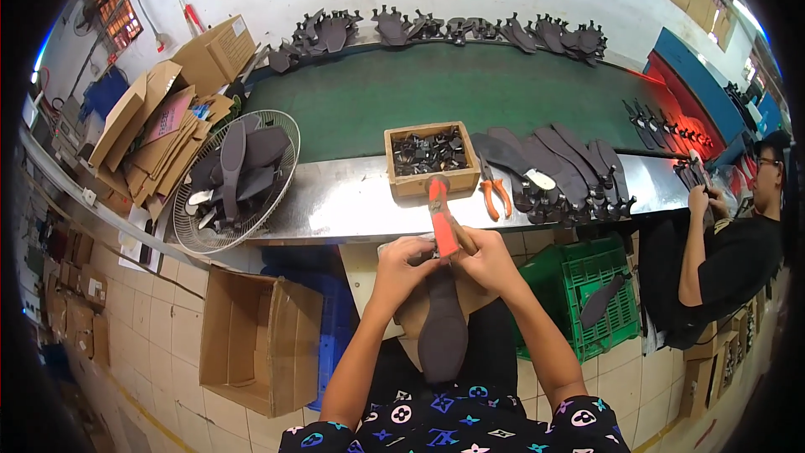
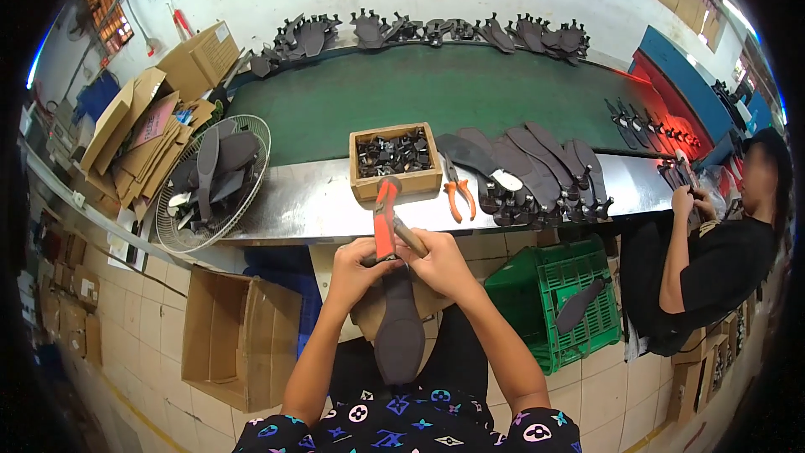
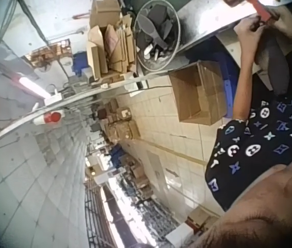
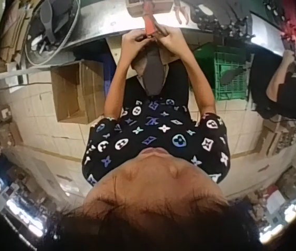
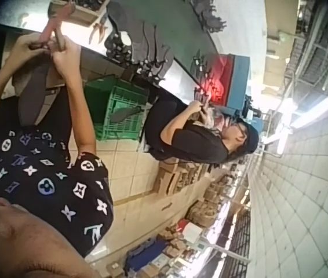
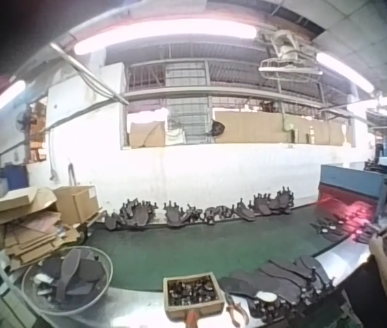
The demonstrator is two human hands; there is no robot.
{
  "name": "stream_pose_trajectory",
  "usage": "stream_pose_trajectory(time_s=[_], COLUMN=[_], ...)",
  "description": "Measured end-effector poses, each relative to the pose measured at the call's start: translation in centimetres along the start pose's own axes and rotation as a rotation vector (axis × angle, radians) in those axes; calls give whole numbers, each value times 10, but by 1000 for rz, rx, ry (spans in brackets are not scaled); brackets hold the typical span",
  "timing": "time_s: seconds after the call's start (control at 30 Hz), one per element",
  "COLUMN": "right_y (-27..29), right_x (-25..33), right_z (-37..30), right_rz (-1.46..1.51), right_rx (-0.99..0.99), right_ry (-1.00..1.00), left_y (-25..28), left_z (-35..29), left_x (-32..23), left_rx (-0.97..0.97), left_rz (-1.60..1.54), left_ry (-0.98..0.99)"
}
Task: Manually assemble shoe outsoles by applying components and using a hammer.
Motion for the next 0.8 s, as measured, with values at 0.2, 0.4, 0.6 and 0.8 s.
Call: stream_pose_trajectory(time_s=[0.2, 0.4, 0.6, 0.8], right_y=[-8, -20, -1, -18], right_x=[12, 45, 41, 71], right_z=[-8, -18, -66, -104], right_rz=[-252, -592, 92, -219], right_rx=[13, 31, -193, -175], right_ry=[104, 60, -34, 79], left_y=[3, 2, -8, -11], left_z=[-6, -7, -3, 0], left_x=[-16, -3, 15, 13], left_rx=[3, 55, 149, 173], left_rz=[47, -44, -304, -396], left_ry=[-14, -56, 37, 53])
Point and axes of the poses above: each hand's wrist, its own z-axis towards the middle knuckle, its own y-axis out of the back of the hand, x = y × z, the point moved 10 cm from there along z, towards the middle knuckle, and after that the axes turned 14 degrees about x, right-handed, at the moved point
